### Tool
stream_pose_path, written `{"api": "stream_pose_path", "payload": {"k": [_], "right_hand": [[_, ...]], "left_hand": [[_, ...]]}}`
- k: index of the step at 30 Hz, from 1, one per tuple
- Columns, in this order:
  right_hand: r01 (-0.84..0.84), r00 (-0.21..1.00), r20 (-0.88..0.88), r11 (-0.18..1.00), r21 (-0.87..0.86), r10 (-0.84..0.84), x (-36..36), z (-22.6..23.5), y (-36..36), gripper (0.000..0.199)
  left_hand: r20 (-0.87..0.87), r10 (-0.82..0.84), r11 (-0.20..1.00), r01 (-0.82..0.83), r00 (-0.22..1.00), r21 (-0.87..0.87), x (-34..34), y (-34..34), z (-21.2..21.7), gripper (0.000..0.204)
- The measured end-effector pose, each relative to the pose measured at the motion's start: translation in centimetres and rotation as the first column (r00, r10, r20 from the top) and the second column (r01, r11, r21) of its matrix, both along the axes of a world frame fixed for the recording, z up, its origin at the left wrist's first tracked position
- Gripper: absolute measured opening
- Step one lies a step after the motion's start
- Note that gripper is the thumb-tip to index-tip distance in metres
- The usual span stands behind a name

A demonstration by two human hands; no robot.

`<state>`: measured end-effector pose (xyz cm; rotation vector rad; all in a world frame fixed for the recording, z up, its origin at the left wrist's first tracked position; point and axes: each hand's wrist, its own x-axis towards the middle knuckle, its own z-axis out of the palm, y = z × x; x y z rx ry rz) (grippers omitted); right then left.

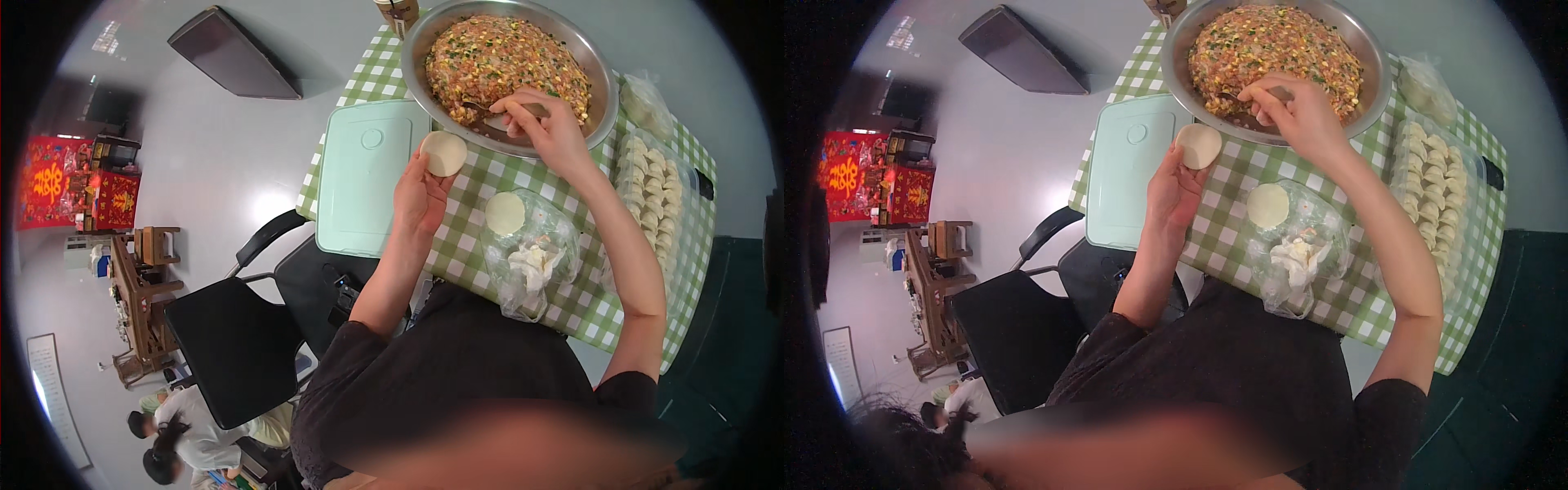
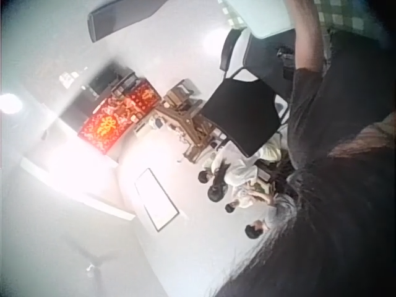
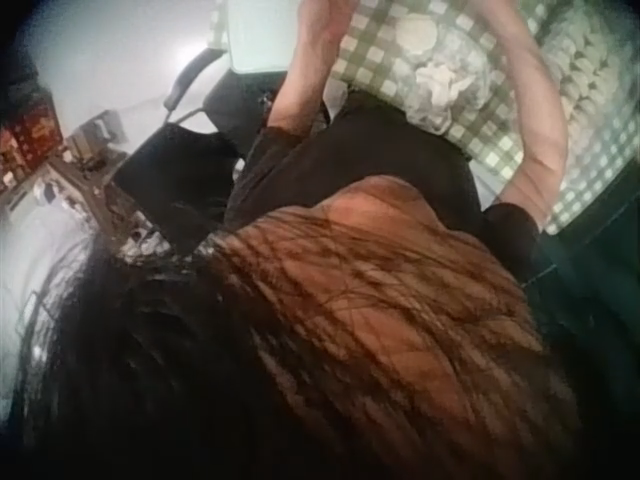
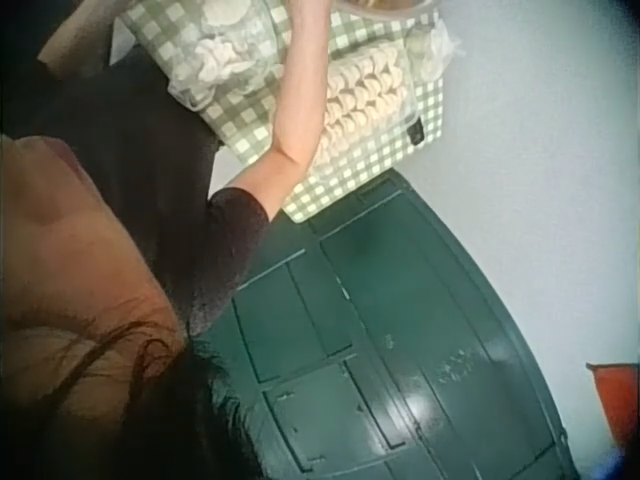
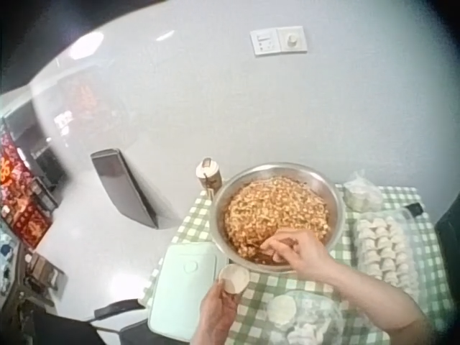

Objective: Filling and folding dumpling wrappers by hand to prepare dumplings.

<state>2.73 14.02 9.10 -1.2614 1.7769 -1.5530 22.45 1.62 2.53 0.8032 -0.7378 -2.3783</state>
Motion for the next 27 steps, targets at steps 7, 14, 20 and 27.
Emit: {"api": "stream_pose_path", "payload": {"k": [7,14,20,27], "right_hand": [[0.092,0.965,0.247,0.996,-0.012,-0.087,-0.6,0.0,0.3,0.032],[0.089,0.988,0.138,0.984,-0.154,-0.068,3.8,0.4,1.0,0.024],[-0.008,0.678,-0.716,0.972,-0.234,-0.166,8.3,0.3,2.4,0.037],[-0.077,0.478,-0.872,0.983,-0.167,-0.110,9.6,0.6,3.4,0.041]], "left_hand": [[-0.033,0.048,0.996,-0.046,0.998,0.075,-1.1,-0.2,0.7,0.042],[-0.142,0.082,0.996,-0.086,0.986,-0.016,-1.5,0.2,1.3,0.042],[-0.218,0.111,0.992,-0.123,0.970,-0.040,-1.7,1.5,2.3,0.043],[-0.197,0.120,0.993,-0.118,0.973,0.021,-0.5,1.6,2.0,0.042]]}}
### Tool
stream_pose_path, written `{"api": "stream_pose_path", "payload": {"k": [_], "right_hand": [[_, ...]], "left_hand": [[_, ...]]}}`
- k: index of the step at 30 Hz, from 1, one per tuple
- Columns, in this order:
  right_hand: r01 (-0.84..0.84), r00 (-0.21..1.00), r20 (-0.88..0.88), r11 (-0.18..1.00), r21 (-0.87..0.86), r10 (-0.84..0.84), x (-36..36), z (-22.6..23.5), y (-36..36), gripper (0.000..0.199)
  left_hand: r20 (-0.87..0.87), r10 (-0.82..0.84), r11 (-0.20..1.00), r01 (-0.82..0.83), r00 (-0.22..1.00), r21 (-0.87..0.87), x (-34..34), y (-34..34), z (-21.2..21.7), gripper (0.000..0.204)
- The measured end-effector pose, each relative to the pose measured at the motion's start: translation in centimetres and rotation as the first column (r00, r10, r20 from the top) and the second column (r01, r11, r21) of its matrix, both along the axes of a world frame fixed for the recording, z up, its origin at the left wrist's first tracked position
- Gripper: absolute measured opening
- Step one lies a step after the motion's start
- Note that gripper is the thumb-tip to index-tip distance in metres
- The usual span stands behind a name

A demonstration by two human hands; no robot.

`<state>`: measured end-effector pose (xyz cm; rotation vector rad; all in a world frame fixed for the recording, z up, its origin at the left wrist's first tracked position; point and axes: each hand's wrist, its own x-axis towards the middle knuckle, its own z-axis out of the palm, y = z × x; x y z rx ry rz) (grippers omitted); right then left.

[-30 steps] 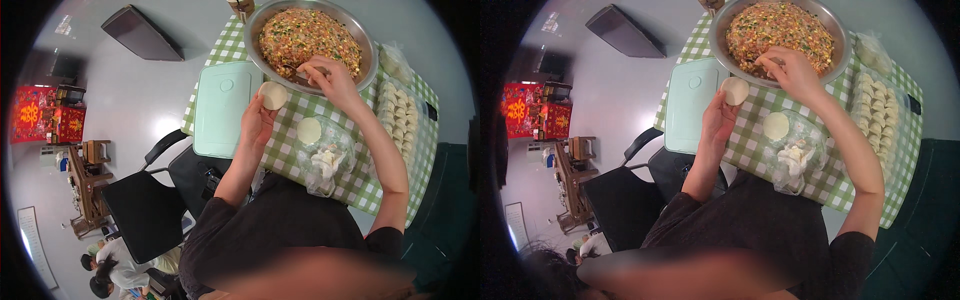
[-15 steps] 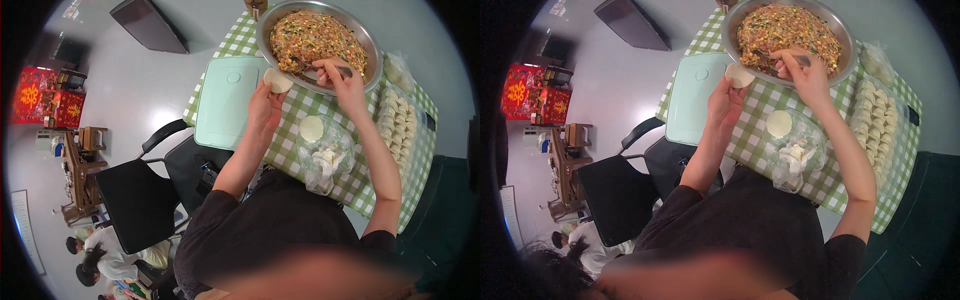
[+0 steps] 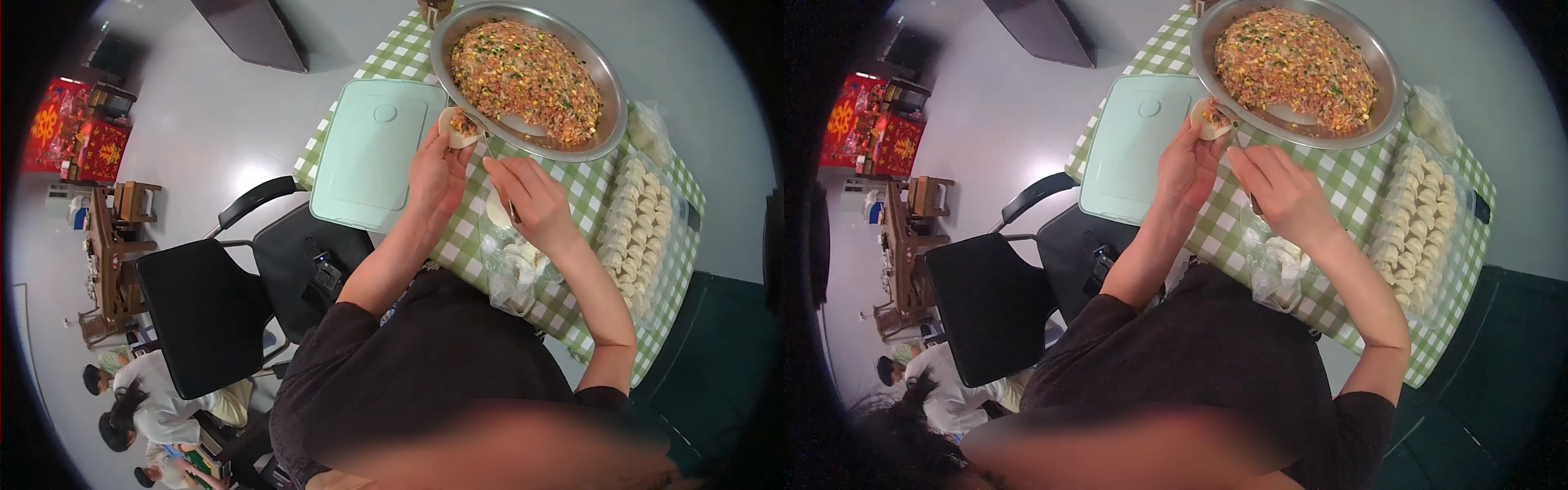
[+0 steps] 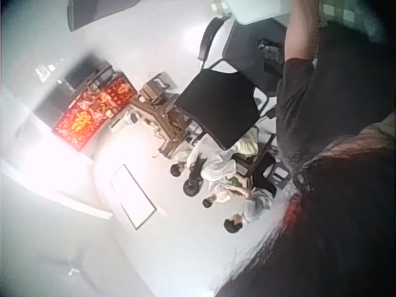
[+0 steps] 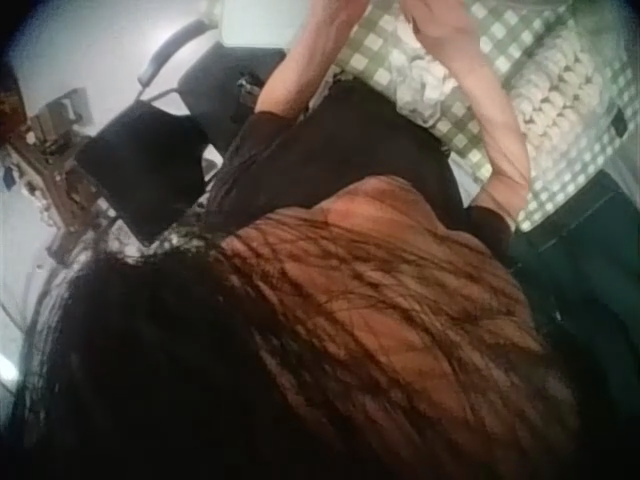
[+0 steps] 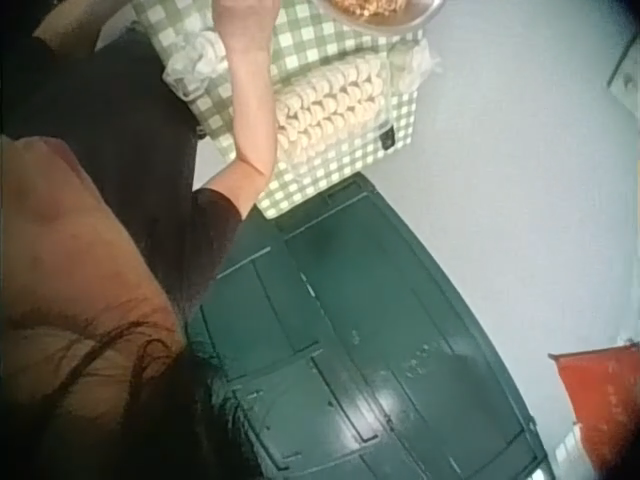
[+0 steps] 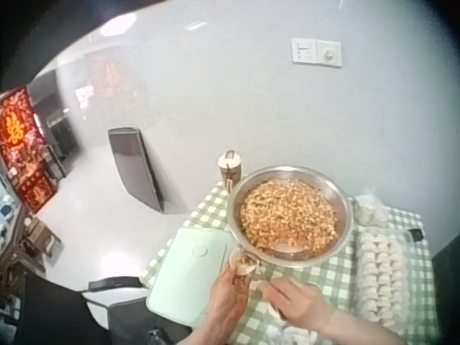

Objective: Filling and folding dumpling wrappers by hand to prepare dumplings.

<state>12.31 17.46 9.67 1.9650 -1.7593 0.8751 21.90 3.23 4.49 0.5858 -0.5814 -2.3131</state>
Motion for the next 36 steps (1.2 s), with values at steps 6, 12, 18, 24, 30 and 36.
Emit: {"api": "stream_pose_path", "payload": {"k": [6,12,18,24,30,36], "right_hand": [[-0.063,0.996,0.062,0.998,0.003,0.063,0.0,2.1,1.0,0.039],[-0.077,0.997,0.000,0.987,0.140,0.077,0.5,4.2,2.5,0.038],[-0.055,0.998,0.047,0.995,0.078,0.052,0.0,7.0,4.3,0.034],[-0.043,0.999,0.019,0.997,0.067,0.041,-0.9,10.0,6.3,0.034],[0.017,1.000,0.012,0.998,0.052,-0.018,-2.3,9.8,7.8,0.031],[0.058,0.998,0.027,0.997,0.054,-0.060,-3.0,10.0,9.6,0.033]], "left_hand": [[-0.018,-0.022,0.999,0.023,1.000,0.034,1.2,-0.1,-0.4,0.042],[-0.005,-0.043,0.998,0.043,0.999,0.035,2.4,0.5,0.7,0.042],[-0.076,-0.142,0.990,0.143,0.987,0.006,2.2,1.1,1.8,0.041],[-0.145,-0.225,0.974,0.219,0.964,-0.056,0.6,1.7,2.9,0.041],[-0.153,-0.271,0.962,0.263,0.950,-0.068,-0.8,3.1,5.4,0.041],[-0.171,-0.289,0.957,0.288,0.942,-0.033,-1.9,4.0,5.6,0.040]]}}
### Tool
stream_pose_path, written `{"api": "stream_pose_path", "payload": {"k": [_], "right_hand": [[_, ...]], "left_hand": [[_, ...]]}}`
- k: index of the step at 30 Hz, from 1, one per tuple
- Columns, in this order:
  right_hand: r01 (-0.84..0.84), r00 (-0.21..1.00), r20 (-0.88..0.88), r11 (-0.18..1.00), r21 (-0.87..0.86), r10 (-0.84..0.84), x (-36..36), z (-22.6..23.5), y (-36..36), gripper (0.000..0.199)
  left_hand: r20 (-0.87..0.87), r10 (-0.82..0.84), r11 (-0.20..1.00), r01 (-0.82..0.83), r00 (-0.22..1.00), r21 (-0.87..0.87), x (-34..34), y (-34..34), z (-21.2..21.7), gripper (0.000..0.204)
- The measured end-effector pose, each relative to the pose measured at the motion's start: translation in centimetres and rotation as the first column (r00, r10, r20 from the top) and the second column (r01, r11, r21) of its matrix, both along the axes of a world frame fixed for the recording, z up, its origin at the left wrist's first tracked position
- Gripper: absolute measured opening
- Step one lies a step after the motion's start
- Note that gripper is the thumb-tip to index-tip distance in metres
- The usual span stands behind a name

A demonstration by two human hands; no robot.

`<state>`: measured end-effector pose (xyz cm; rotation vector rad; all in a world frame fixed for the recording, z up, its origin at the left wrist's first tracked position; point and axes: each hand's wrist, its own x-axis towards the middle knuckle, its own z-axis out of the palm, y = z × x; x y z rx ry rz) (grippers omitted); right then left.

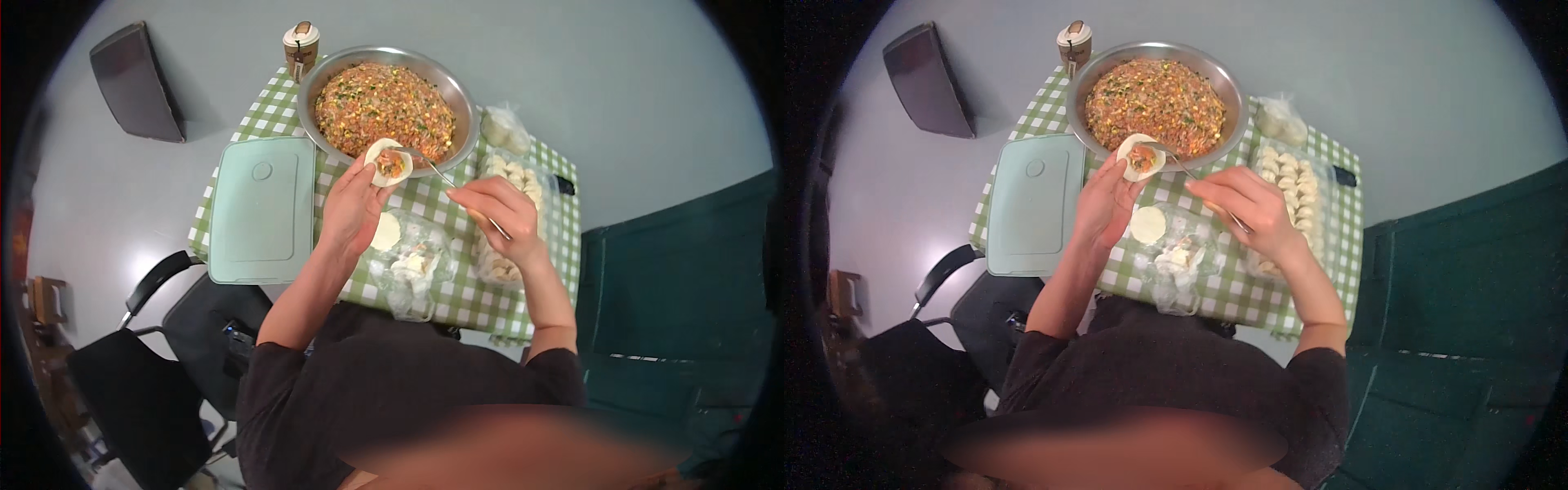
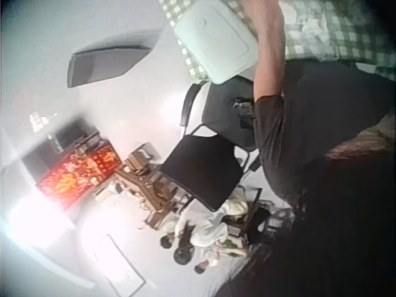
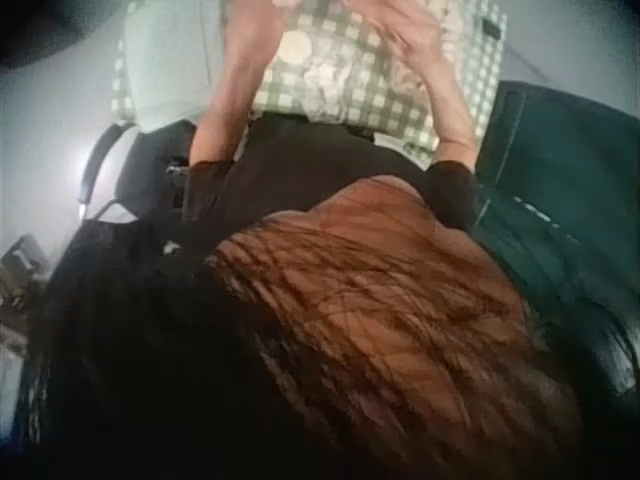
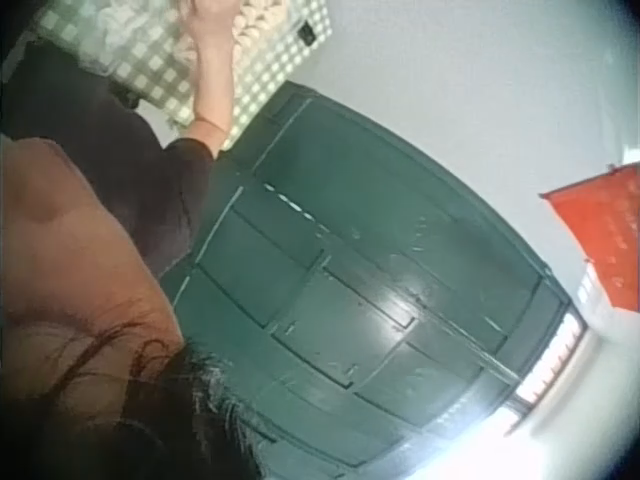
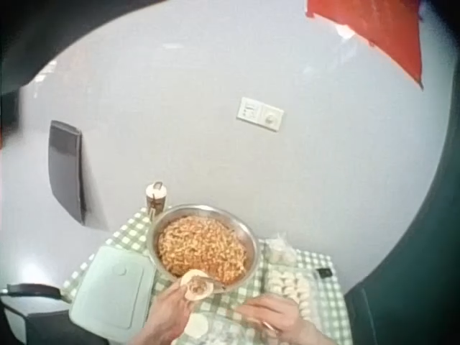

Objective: Filling and folding dumpling wrappers by hand to prepare dumplings.

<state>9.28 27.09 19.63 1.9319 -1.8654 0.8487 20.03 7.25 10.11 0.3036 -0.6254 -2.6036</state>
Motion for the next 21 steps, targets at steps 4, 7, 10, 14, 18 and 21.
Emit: {"api": "stream_pose_path", "payload": {"k": [4,7,10,14,18,21], "right_hand": [[-0.015,0.999,0.051,1.000,0.021,0.014,0.4,0.5,1.2,0.034],[-0.040,0.999,0.034,0.998,0.047,0.039,0.0,0.5,1.8,0.026],[-0.016,1.000,0.002,0.996,0.089,0.015,0.5,0.4,1.4,0.022],[-0.035,0.999,-0.005,0.988,0.151,0.036,0.6,0.5,1.2,0.040],[-0.050,0.998,0.040,0.995,0.081,0.047,0.3,0.5,1.6,0.028],[-0.078,0.995,0.071,0.996,0.034,0.075,0.0,0.6,2.2,0.025]], "left_hand": [[0.060,-0.002,1.000,0.001,0.998,0.020,0.0,0.2,-0.1,0.040],[0.058,-0.011,0.999,0.009,0.998,0.037,-0.2,1.0,0.8,0.041],[0.045,-0.052,0.996,0.049,0.998,0.068,-0.4,1.1,0.4,0.040],[0.034,-0.067,0.997,0.066,0.997,0.050,-0.1,1.3,0.7,0.039],[0.053,-0.048,0.998,0.047,0.997,0.030,0.0,1.3,0.9,0.038],[0.039,-0.049,0.999,0.048,0.998,0.013,-0.5,1.1,0.2,0.038]]}}
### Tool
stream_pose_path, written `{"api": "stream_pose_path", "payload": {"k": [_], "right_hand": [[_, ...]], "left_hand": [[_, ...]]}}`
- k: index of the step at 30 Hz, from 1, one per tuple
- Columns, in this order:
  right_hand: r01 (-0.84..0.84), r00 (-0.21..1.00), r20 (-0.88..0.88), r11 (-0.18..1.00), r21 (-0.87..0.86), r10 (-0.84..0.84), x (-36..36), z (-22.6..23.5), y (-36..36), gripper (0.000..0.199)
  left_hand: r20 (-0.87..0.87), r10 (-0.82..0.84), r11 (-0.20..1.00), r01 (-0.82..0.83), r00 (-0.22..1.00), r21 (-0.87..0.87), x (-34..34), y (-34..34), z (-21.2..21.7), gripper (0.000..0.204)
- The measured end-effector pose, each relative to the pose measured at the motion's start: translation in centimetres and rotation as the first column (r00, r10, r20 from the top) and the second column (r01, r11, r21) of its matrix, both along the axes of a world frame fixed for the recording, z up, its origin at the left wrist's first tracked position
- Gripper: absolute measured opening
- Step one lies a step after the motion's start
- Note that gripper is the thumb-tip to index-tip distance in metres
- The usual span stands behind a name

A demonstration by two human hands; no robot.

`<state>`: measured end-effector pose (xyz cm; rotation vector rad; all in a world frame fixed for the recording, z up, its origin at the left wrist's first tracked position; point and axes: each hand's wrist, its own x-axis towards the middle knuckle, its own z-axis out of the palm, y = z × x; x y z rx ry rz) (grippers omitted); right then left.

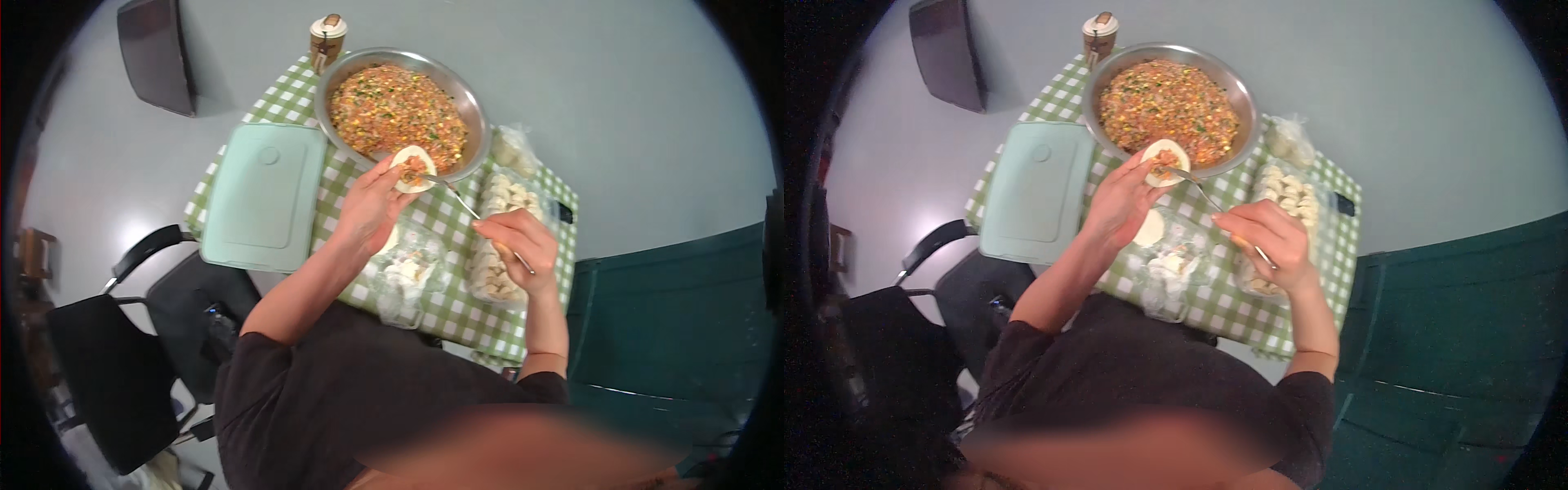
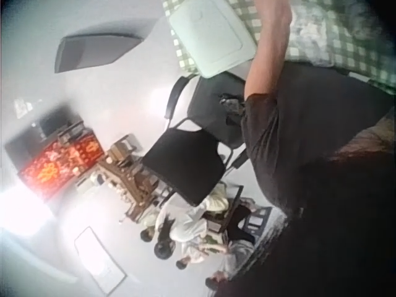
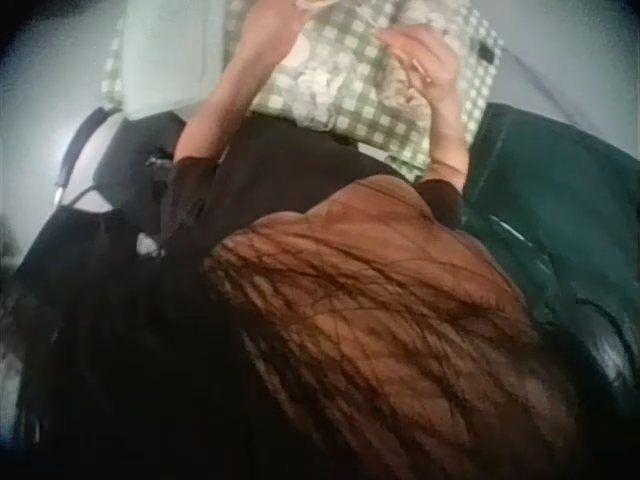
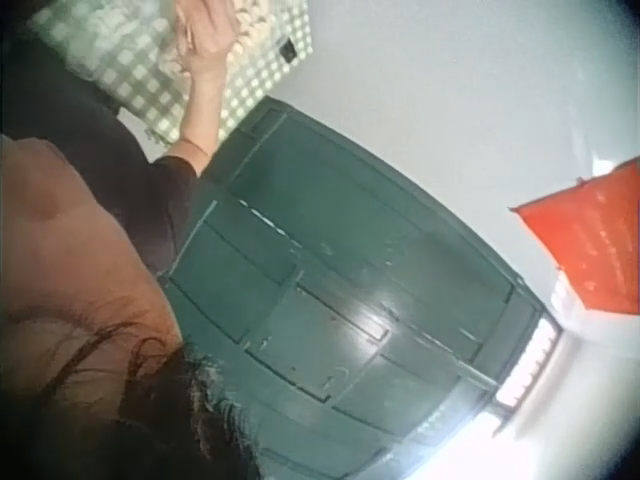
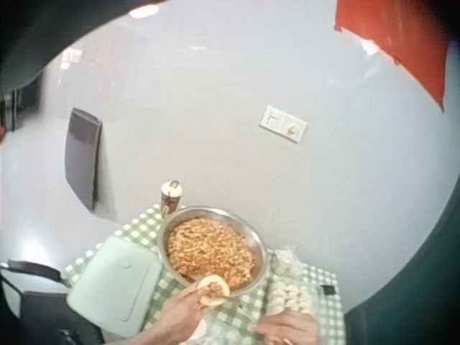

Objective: Filling and folding dumpling wrappers by hand to prepare dumplings.

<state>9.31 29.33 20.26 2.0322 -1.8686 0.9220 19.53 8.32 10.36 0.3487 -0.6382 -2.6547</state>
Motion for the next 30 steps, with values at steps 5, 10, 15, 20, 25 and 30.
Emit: {"api": "stream_pose_path", "payload": {"k": [5,10,15,20,25,30], "right_hand": [[0.001,1.000,0.029,1.000,0.024,-0.001,0.3,0.2,-0.5,0.033],[-0.024,0.997,0.069,1.000,-0.013,0.025,-0.1,0.1,-0.3,0.031],[-0.036,0.996,0.084,0.999,0.020,0.034,0.1,-0.4,0.2,0.028],[-0.014,0.995,0.098,1.000,-0.012,0.015,-0.5,-0.3,0.5,0.028],[0.044,0.994,0.105,0.999,-0.010,-0.043,-0.7,-0.8,1.2,0.028],[0.041,0.994,0.103,0.999,-0.012,-0.040,-0.7,-0.9,1.1,0.029]], "left_hand": [[0.032,-0.034,0.995,0.037,0.999,-0.096,0.0,-0.1,0.4,0.038],[0.057,-0.039,0.988,0.047,0.998,-0.145,0.2,-0.3,0.2,0.041],[0.099,-0.036,0.986,0.051,0.994,-0.159,-0.1,-0.3,0.1,0.041],[0.067,-0.067,0.984,0.077,0.996,-0.160,-0.2,-0.4,0.0,0.041],[0.042,-0.096,0.992,0.099,0.995,-0.074,-0.3,-0.1,-0.3,0.041],[0.067,-0.088,0.990,0.095,0.994,-0.103,-0.3,0.2,-0.6,0.040]]}}
